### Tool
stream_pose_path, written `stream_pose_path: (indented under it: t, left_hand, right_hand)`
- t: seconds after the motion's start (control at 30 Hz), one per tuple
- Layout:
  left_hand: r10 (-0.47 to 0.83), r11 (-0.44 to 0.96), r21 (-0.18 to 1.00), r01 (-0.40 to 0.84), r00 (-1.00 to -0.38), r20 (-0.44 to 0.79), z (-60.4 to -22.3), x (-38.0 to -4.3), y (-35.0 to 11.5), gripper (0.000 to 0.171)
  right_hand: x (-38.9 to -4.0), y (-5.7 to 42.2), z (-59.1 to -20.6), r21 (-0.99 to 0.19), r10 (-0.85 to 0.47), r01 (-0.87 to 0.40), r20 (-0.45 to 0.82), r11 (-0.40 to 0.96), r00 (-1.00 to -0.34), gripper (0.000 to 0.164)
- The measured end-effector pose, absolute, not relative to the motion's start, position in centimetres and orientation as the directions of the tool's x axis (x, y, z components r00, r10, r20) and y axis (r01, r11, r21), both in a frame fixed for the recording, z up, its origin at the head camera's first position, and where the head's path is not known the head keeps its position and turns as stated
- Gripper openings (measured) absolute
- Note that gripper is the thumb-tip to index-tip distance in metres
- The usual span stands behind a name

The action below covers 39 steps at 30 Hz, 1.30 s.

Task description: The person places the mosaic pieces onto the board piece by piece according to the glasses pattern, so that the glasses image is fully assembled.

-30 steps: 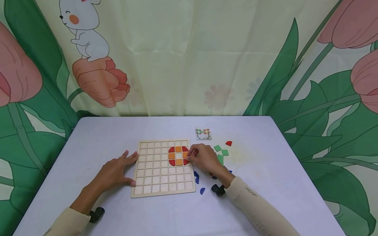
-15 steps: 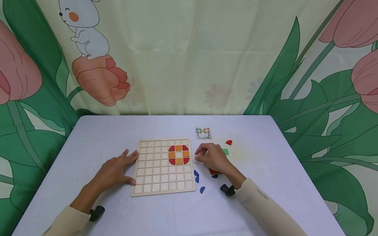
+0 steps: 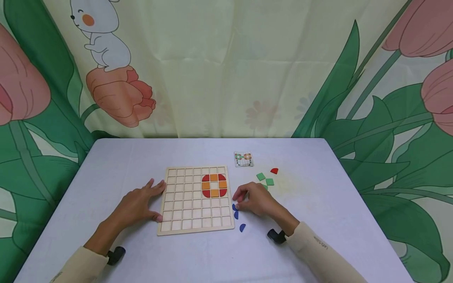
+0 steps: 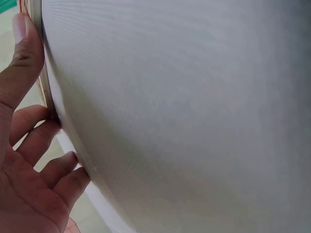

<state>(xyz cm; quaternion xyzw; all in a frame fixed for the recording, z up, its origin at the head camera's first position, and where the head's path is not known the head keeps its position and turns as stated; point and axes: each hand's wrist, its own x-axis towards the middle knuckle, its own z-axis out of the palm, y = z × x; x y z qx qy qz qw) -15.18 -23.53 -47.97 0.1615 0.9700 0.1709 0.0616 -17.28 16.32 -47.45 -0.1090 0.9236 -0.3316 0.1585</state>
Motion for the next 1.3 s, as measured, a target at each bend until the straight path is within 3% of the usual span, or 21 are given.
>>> stream_pose_path:
  t: [0.5, 0.87, 1.3]
  left_hand:
    - [0.320, 0.897, 0.344, 0.277, -0.945, -0.072, -48.40, -15.17, -23.53, 0.118]
    - [0.314, 0.899, 0.345, 0.272, -0.946, -0.074, -48.54, -15.13, -23.58, 0.119]
    - [0.308, 0.903, 0.339, 0.265, -0.948, -0.079, -48.25, -15.18, -23.29, 0.119]
  right_hand:
    - [-17.09, 16.14, -47.58, -0.661, -0.377, -0.118, -0.264, 0.741, -0.888, 0.018]
    - [-17.52, 16.86, -47.49, -0.710, -0.432, -0.160, -0.221, 0.686, -0.874, 0.020]
    - [-17.65, 16.62, -47.21, -0.739, -0.331, -0.125, -0.138, 0.662, -0.934, 0.017]
